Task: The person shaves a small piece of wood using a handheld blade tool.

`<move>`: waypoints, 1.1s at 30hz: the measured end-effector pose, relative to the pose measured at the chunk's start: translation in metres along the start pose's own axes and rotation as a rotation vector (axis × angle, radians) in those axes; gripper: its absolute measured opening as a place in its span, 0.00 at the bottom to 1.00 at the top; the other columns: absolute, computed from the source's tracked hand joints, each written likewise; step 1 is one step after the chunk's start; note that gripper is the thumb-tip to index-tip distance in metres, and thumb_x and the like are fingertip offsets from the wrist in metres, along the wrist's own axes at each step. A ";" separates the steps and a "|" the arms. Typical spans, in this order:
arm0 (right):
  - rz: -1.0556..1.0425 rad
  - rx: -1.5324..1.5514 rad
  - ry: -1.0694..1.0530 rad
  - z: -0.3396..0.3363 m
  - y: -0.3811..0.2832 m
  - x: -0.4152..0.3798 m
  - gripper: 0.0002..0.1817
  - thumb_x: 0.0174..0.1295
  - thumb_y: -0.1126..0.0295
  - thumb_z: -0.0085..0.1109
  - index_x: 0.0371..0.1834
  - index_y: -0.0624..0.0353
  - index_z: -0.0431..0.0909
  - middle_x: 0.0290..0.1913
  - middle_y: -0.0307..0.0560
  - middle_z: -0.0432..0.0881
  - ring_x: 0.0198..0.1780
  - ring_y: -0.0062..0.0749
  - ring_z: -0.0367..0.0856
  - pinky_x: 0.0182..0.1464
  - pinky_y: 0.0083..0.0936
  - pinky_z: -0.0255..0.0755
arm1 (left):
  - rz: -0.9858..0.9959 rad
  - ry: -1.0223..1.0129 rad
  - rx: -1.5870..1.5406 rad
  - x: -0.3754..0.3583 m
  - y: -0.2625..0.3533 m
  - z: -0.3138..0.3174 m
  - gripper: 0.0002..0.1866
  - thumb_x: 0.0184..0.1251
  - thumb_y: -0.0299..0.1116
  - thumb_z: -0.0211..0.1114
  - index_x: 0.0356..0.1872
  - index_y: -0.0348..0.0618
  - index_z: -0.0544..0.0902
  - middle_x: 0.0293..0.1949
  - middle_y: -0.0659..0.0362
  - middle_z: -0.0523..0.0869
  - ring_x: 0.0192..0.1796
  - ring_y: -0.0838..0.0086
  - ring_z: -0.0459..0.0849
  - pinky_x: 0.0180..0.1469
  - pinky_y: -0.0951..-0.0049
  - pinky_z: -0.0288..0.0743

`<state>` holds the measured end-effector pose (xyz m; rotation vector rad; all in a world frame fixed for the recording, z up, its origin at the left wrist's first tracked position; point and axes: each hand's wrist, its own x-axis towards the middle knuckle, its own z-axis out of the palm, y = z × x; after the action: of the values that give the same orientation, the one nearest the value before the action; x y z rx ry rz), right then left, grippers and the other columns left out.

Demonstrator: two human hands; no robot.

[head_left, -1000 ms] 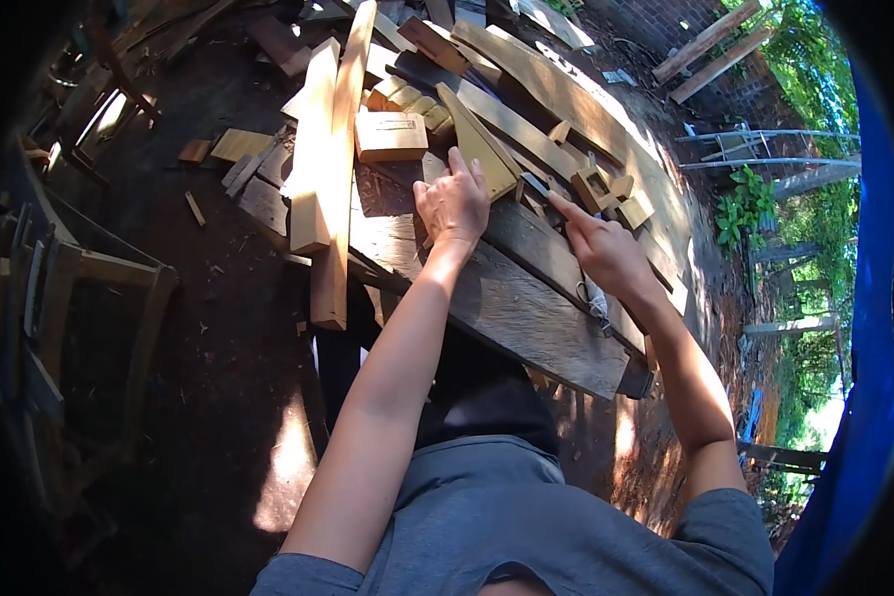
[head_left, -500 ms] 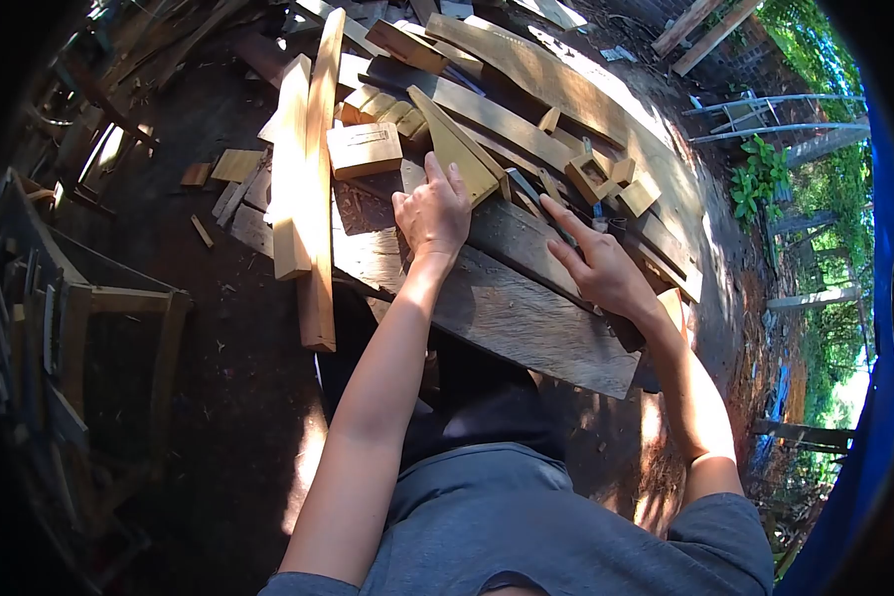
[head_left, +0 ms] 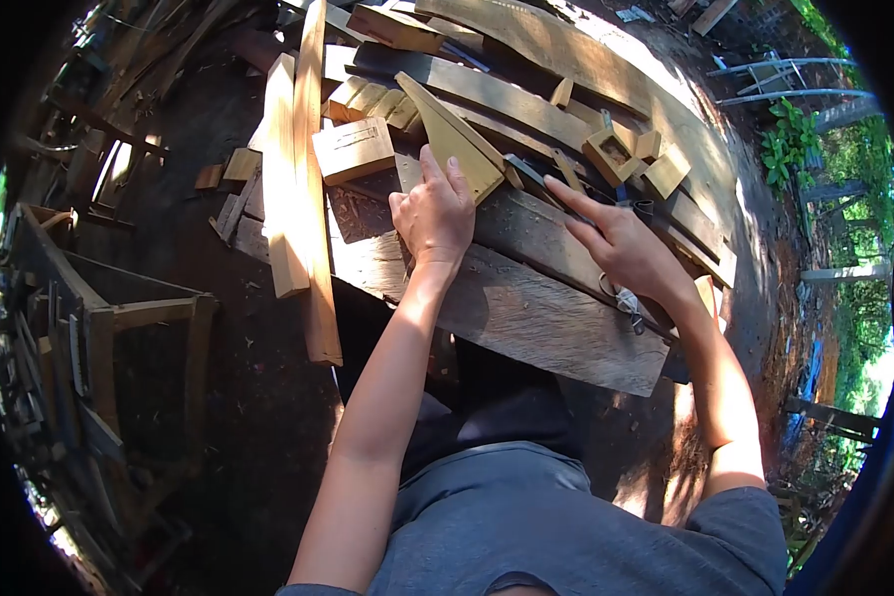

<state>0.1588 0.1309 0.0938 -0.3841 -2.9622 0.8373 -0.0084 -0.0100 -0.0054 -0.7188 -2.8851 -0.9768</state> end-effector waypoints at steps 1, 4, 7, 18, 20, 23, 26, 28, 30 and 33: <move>0.169 0.018 -0.116 -0.009 -0.017 0.011 0.27 0.76 0.62 0.47 0.78 0.38 0.63 0.32 0.60 0.82 0.31 0.41 0.77 0.42 0.38 0.74 | 0.006 0.007 -0.010 0.000 0.000 0.000 0.26 0.79 0.45 0.45 0.67 0.37 0.70 0.29 0.42 0.88 0.33 0.50 0.88 0.49 0.60 0.70; 0.414 0.158 -0.262 -0.018 -0.032 0.020 0.26 0.76 0.62 0.47 0.77 0.37 0.64 0.29 0.65 0.83 0.27 0.52 0.82 0.42 0.44 0.75 | 0.029 0.019 -0.018 -0.001 0.001 0.003 0.26 0.79 0.45 0.45 0.67 0.37 0.70 0.28 0.42 0.88 0.33 0.50 0.88 0.49 0.60 0.70; 0.373 0.266 -0.236 -0.017 -0.011 -0.004 0.26 0.76 0.63 0.47 0.77 0.39 0.65 0.20 0.54 0.76 0.17 0.30 0.76 0.32 0.33 0.75 | 0.019 0.018 -0.022 0.000 0.001 0.002 0.26 0.78 0.45 0.45 0.66 0.38 0.70 0.28 0.42 0.88 0.33 0.50 0.88 0.49 0.60 0.69; 0.110 0.154 0.021 0.005 0.004 -0.020 0.29 0.69 0.71 0.50 0.74 0.38 0.68 0.30 0.64 0.79 0.29 0.53 0.80 0.38 0.41 0.73 | 0.041 0.007 -0.021 0.000 0.000 0.002 0.28 0.79 0.51 0.46 0.66 0.39 0.68 0.35 0.44 0.90 0.38 0.51 0.88 0.50 0.61 0.69; 0.146 0.167 -0.017 0.003 0.001 -0.017 0.29 0.69 0.71 0.50 0.74 0.38 0.68 0.29 0.64 0.79 0.29 0.53 0.79 0.38 0.41 0.72 | 0.014 -0.031 -0.009 0.000 0.002 0.000 0.28 0.79 0.52 0.46 0.66 0.39 0.68 0.36 0.44 0.90 0.39 0.52 0.88 0.51 0.61 0.69; 0.179 0.206 -0.038 0.005 0.003 -0.016 0.30 0.68 0.72 0.50 0.74 0.38 0.68 0.28 0.64 0.78 0.27 0.53 0.78 0.37 0.41 0.72 | 0.022 -0.016 -0.010 0.000 0.001 0.002 0.29 0.79 0.52 0.45 0.67 0.39 0.68 0.36 0.45 0.90 0.39 0.52 0.88 0.51 0.61 0.69; 0.178 0.237 -0.032 0.005 0.007 -0.015 0.29 0.68 0.72 0.50 0.74 0.39 0.69 0.27 0.64 0.78 0.26 0.52 0.78 0.36 0.41 0.72 | -0.026 -0.057 -0.001 0.000 0.006 -0.004 0.27 0.80 0.53 0.41 0.68 0.45 0.69 0.40 0.45 0.90 0.46 0.47 0.87 0.55 0.54 0.71; 0.185 0.244 -0.043 0.003 0.006 -0.012 0.29 0.68 0.72 0.49 0.74 0.39 0.69 0.26 0.64 0.78 0.26 0.52 0.78 0.36 0.41 0.72 | -0.027 -0.061 -0.009 0.000 0.008 -0.005 0.28 0.80 0.53 0.42 0.68 0.45 0.69 0.40 0.45 0.90 0.47 0.46 0.87 0.55 0.53 0.72; 0.256 0.217 -0.128 -0.003 -0.001 -0.005 0.29 0.70 0.76 0.49 0.75 0.43 0.67 0.47 0.63 0.85 0.29 0.34 0.79 0.42 0.27 0.74 | -0.027 -0.067 -0.017 -0.001 0.007 -0.006 0.28 0.80 0.53 0.42 0.68 0.44 0.69 0.41 0.44 0.90 0.47 0.45 0.87 0.55 0.52 0.72; 0.196 0.127 -0.080 0.001 -0.013 0.015 0.28 0.70 0.74 0.49 0.74 0.42 0.69 0.39 0.65 0.84 0.28 0.45 0.80 0.40 0.33 0.75 | -0.028 -0.046 0.003 -0.002 0.008 -0.003 0.28 0.80 0.53 0.42 0.67 0.44 0.69 0.41 0.44 0.90 0.47 0.46 0.87 0.54 0.51 0.74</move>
<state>0.1409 0.1237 0.0990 -0.6562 -2.9575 1.0785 -0.0042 -0.0072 0.0013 -0.7125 -2.9433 -0.9719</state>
